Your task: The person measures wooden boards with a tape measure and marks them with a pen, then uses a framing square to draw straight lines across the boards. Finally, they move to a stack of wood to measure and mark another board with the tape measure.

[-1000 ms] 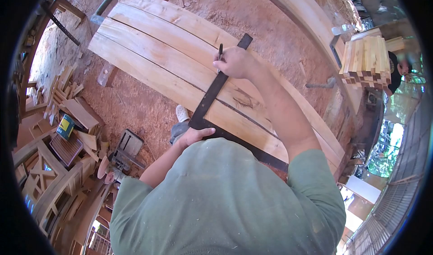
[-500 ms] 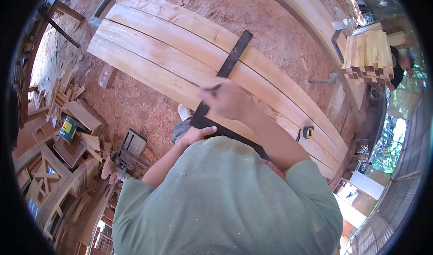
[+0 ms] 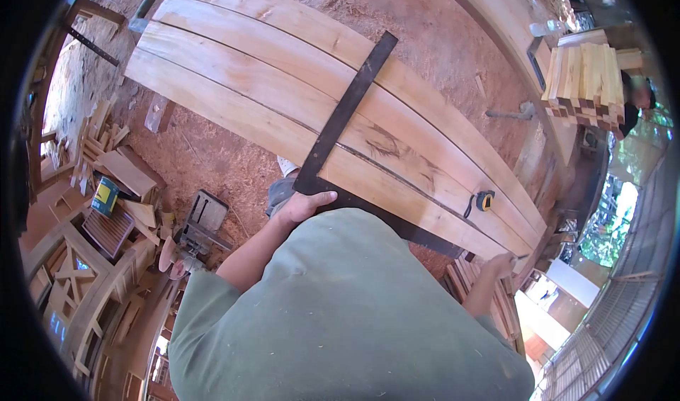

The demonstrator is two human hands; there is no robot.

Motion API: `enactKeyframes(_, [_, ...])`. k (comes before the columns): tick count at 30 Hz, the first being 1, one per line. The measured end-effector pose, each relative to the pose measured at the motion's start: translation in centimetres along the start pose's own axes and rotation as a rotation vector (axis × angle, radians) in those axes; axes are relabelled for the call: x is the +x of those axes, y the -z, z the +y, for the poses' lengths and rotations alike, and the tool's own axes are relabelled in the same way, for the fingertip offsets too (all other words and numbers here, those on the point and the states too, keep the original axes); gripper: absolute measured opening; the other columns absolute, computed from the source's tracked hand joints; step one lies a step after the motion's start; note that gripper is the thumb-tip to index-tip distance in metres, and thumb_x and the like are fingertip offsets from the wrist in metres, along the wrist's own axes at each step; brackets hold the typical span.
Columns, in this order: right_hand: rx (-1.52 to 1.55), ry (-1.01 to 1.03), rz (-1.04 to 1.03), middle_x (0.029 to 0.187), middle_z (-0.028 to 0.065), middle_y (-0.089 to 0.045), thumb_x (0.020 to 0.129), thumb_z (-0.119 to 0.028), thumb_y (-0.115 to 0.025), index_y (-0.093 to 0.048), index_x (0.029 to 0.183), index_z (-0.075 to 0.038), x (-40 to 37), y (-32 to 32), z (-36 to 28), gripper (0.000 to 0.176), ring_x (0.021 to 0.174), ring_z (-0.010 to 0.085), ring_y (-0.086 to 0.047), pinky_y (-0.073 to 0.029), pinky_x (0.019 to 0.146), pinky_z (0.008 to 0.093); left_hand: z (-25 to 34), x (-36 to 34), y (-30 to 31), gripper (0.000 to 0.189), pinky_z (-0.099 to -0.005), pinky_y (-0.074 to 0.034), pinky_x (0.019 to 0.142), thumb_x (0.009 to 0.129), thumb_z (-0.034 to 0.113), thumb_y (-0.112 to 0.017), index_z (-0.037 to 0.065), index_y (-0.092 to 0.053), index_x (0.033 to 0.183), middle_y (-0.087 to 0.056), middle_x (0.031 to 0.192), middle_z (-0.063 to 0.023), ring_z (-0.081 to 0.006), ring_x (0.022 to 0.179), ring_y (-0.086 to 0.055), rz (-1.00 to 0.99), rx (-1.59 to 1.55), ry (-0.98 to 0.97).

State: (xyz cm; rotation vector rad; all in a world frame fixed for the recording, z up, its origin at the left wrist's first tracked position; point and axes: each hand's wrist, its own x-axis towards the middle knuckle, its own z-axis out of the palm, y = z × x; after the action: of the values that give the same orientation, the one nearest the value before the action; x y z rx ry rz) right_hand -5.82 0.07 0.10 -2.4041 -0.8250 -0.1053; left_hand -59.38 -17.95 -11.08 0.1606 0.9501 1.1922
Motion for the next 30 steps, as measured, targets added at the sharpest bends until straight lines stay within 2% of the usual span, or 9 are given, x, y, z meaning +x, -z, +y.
enactKeyframes(1, [-0.05, -0.275, -0.039, 0.097, 0.0205, -0.067, 0.094, -0.025, -0.052, -0.062, 0.11, 0.01, 0.2, 0.8, 2.2, 0.04, 0.085, 0.0314, -0.064, -0.053, 0.063, 0.0427, -0.1, 0.1, 0.0, 0.049, -0.0355, -0.045, 0.096, 0.085, 0.008, -0.068, 0.001, -0.05, 0.13, -0.06, 0.121, -0.0083, -0.021, 0.109, -0.056, -0.006, 0.007, 0.008])
enactKeyframes(3, [0.047, -0.47, -0.379, 0.096, 0.0176, -0.066, 0.094, -0.024, -0.049, -0.061, 0.112, 0.007, 0.2, 1.6, 9.3, 0.038, 0.094, 0.0331, -0.063, -0.054, 0.073, 0.0434, -0.2, 0.1, -0.2, 0.036, -0.0342, -0.051, 0.082, 0.087, 0.019, -0.07, 0.0, -0.061, 0.118, -0.067, 0.107, -0.0062, -0.0178, 0.094, -0.062, -0.007, -0.031, -0.056])
enactKeyframes(5, [0.543, -0.789, -0.408, 0.098, 0.0133, -0.064, 0.096, -0.024, -0.045, -0.06, 0.115, 0.0, 2.1, -1.6, 20.3, 0.034, 0.097, 0.0309, -0.062, -0.055, 0.076, 0.0421, 0.2, 0.0, -0.2, 0.042, -0.0351, -0.048, 0.089, 0.086, 0.013, -0.069, 0.001, -0.055, 0.124, -0.063, 0.114, -0.0067, -0.0191, 0.102, -0.059, 0.001, -0.031, 0.003])
enactKeyframes(8, [0.495, -1.023, -0.535, 0.113, 0.0119, -0.063, 0.098, -0.024, -0.039, -0.058, 0.122, -0.007, -3.5, -4.2, 19.3, 0.035, 0.107, 0.0293, -0.06, -0.053, 0.087, 0.0495, 1.5, -0.4, -0.7, 0.051, -0.036, -0.045, 0.097, 0.084, 0.007, -0.069, 0.002, -0.049, 0.13, -0.059, 0.12, -0.0071, -0.0202, 0.111, -0.055, 0.013, -0.029, 0.034])
enactKeyframes(9, [0.495, -1.032, -0.542, 0.113, 0.0119, -0.063, 0.098, -0.024, -0.039, -0.058, 0.122, -0.007, -5.3, -4.9, 17.5, 0.035, 0.107, 0.0293, -0.06, -0.053, 0.087, 0.0495, 1.8, -0.6, -1.0, 0.051, -0.0359, -0.045, 0.096, 0.084, 0.008, -0.07, 0.002, -0.05, 0.13, -0.059, 0.121, -0.007, -0.0201, 0.111, -0.055, 0.008, -0.031, 0.015])
enactKeyframes(12, [1.038, -0.898, -0.843, 0.135, 0.0082, -0.056, 0.099, -0.034, -0.035, -0.053, 0.134, -0.014, -9.1, -5.1, 10.8, 0.044, 0.125, 0.0298, -0.052, -0.042, 0.104, 0.0531, 1.5, -0.4, -0.9, 0.052, -0.0358, -0.045, 0.096, 0.084, 0.009, -0.07, 0.002, -0.049, 0.131, -0.058, 0.122, -0.0069, -0.0197, 0.111, -0.054, -0.004, -0.03, 0.01])
enactKeyframes(18, [0.843, -0.95, -0.726, 0.136, 0.007, -0.056, 0.099, -0.037, -0.036, -0.052, 0.135, -0.015, -12.0, -4.0, 5.3, 0.045, 0.125, 0.0294, -0.053, -0.042, 0.105, 0.0523, 2.1, -0.6, -1.2, 0.041, -0.0327, -0.048, 0.09, 0.09, 0.012, -0.067, -0.001, -0.054, 0.126, -0.062, 0.116, -0.0064, -0.018, 0.106, -0.057, 0.025, -0.026, -0.112])
enactKeyframes(20, [0.825, -0.952, -0.728, 0.136, 0.0066, -0.056, 0.099, -0.038, -0.036, -0.052, 0.135, -0.016, -13.0, -3.4, 4.0, 0.046, 0.125, 0.0293, -0.053, -0.042, 0.105, 0.052, 3.1, -0.8, -0.9, 0.051, -0.0348, -0.043, 0.098, 0.088, 0.012, -0.068, 0.001, -0.047, 0.133, -0.057, 0.124, -0.0073, -0.0206, 0.114, -0.053, -0.008, -0.06, -0.152])
enactKeyframes(30, [0.815, -0.934, -0.724, 0.136, 0.0055, -0.056, 0.099, -0.041, -0.037, -0.051, 0.136, -0.017, -16.6, -3.6, 0.8, 0.046, 0.124, 0.0287, -0.053, -0.042, 0.104, 0.0517, 4.4, -0.9, 3.0, 0.051, -0.039, -0.049, 0.094, 0.09, 0.01, -0.065, 0.003, -0.044, 0.136, -0.057, 0.125, -0.0081, -0.0238, 0.116, -0.055, 0.015, -0.187, -0.011])
